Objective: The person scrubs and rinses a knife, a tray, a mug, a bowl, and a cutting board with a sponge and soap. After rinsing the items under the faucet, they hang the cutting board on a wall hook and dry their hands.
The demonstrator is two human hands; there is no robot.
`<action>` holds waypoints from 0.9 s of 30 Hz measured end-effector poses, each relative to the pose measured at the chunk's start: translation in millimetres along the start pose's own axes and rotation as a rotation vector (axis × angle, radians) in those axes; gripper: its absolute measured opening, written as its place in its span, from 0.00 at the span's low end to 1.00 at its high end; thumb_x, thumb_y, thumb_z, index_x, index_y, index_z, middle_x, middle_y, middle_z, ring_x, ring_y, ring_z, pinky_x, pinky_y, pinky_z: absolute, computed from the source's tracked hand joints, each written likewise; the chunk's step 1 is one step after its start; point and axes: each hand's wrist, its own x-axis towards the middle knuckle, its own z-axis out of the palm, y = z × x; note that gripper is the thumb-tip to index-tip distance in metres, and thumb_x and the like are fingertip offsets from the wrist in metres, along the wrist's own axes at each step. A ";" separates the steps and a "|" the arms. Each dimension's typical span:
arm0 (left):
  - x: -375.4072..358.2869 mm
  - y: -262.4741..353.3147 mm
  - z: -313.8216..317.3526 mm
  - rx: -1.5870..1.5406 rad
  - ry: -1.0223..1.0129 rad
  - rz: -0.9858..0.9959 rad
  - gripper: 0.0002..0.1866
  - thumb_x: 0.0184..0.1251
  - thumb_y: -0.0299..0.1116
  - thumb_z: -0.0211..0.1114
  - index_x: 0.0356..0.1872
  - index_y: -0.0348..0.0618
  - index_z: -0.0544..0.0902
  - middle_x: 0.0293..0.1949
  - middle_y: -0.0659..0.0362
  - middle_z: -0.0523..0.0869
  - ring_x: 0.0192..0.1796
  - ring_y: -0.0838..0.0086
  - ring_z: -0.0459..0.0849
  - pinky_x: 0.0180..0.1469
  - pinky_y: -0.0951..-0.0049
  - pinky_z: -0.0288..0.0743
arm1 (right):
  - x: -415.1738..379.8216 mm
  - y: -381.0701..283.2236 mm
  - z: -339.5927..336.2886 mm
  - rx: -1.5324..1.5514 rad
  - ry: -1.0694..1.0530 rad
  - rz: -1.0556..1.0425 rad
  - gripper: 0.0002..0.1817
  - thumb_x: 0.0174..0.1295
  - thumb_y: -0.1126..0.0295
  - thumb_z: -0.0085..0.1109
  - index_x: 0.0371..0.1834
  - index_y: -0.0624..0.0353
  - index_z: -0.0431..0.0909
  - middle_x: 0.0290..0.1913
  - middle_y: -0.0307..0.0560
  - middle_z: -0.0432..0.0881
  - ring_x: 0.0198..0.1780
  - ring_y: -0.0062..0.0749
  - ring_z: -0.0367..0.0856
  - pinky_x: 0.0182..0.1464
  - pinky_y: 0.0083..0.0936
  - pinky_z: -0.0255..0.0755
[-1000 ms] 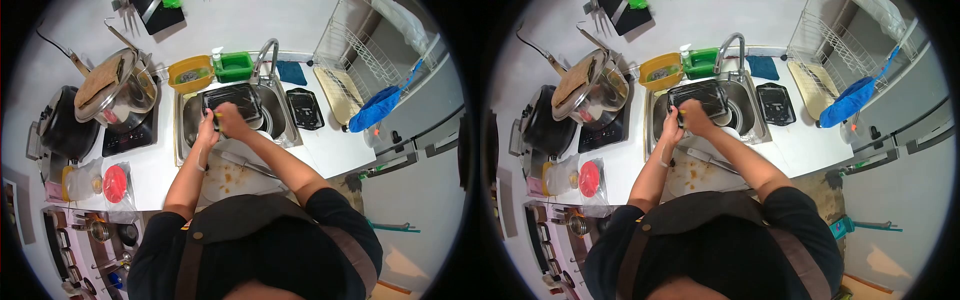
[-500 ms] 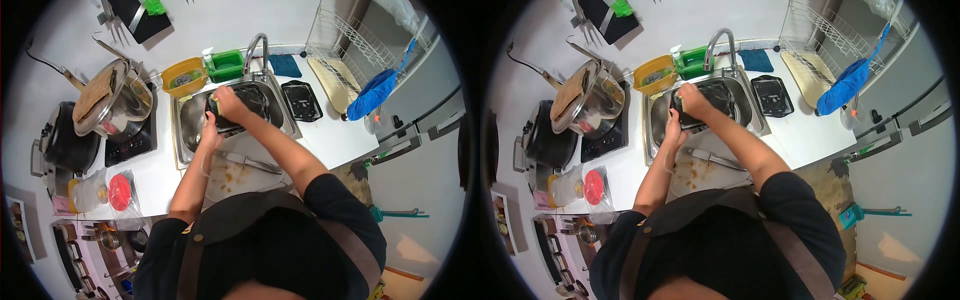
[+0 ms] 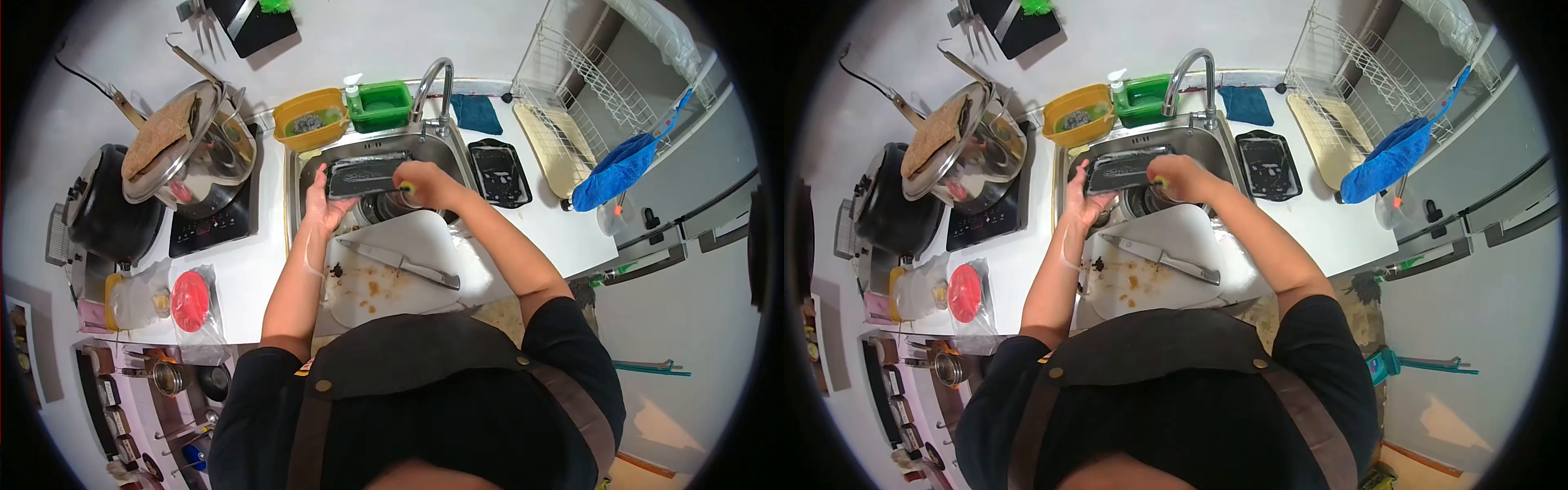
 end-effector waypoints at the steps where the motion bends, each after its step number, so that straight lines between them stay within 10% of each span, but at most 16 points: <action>1: -2.7 2.4 5.1 0.004 -0.002 0.002 0.19 0.66 0.51 0.42 0.57 0.67 0.61 0.58 0.60 0.66 0.56 0.56 0.69 0.52 0.39 0.62 | 2.4 -0.9 -4.1 0.103 0.120 0.066 0.17 0.37 0.72 0.67 0.31 0.57 0.71 0.30 0.46 0.74 0.33 0.40 0.72 0.37 0.26 0.67; 6: 8.1 1.0 -9.8 0.493 -0.076 0.247 0.20 0.63 0.45 0.53 0.54 0.51 0.66 0.49 0.60 0.74 0.47 0.67 0.75 0.56 0.63 0.64 | 7.5 27.8 -3.4 0.817 0.629 0.496 0.15 0.42 0.67 0.69 0.28 0.56 0.72 0.25 0.35 0.72 0.28 0.14 0.69 0.32 0.17 0.65; 9: 0.9 -5.4 -0.9 0.558 -0.339 0.290 0.19 0.51 0.20 0.62 0.47 0.39 0.72 0.44 0.58 0.79 0.45 0.74 0.78 0.51 0.72 0.70 | 20.1 36.3 0.9 0.642 0.765 0.690 0.16 0.45 0.61 0.67 0.27 0.59 0.71 0.24 0.40 0.74 0.26 0.24 0.71 0.30 0.20 0.65; 13: -9.8 -11.7 17.9 0.512 -0.369 0.248 0.22 0.46 0.14 0.59 0.47 0.39 0.72 0.43 0.57 0.79 0.44 0.70 0.78 0.50 0.71 0.71 | 60.1 31.8 11.2 -0.226 0.705 0.423 0.19 0.49 0.56 0.59 0.28 0.63 0.70 0.30 0.54 0.72 0.37 0.51 0.68 0.41 0.38 0.62; 18: -9.6 -16.3 21.3 0.488 -0.392 0.143 0.27 0.40 0.10 0.57 0.47 0.40 0.71 0.43 0.57 0.78 0.46 0.69 0.77 0.51 0.70 0.71 | 93.7 -26.7 40.0 -0.249 0.708 -0.285 0.09 0.49 0.68 0.57 0.27 0.61 0.71 0.32 0.50 0.70 0.38 0.47 0.67 0.41 0.39 0.60; 27: -23.3 -15.1 25.2 0.491 -0.305 0.112 0.29 0.39 0.10 0.56 0.49 0.41 0.69 0.46 0.57 0.76 0.46 0.68 0.77 0.50 0.67 0.71 | 98.9 -25.2 35.6 -0.184 0.513 -0.315 0.08 0.48 0.71 0.55 0.30 0.62 0.70 0.30 0.50 0.71 0.34 0.46 0.68 0.38 0.38 0.61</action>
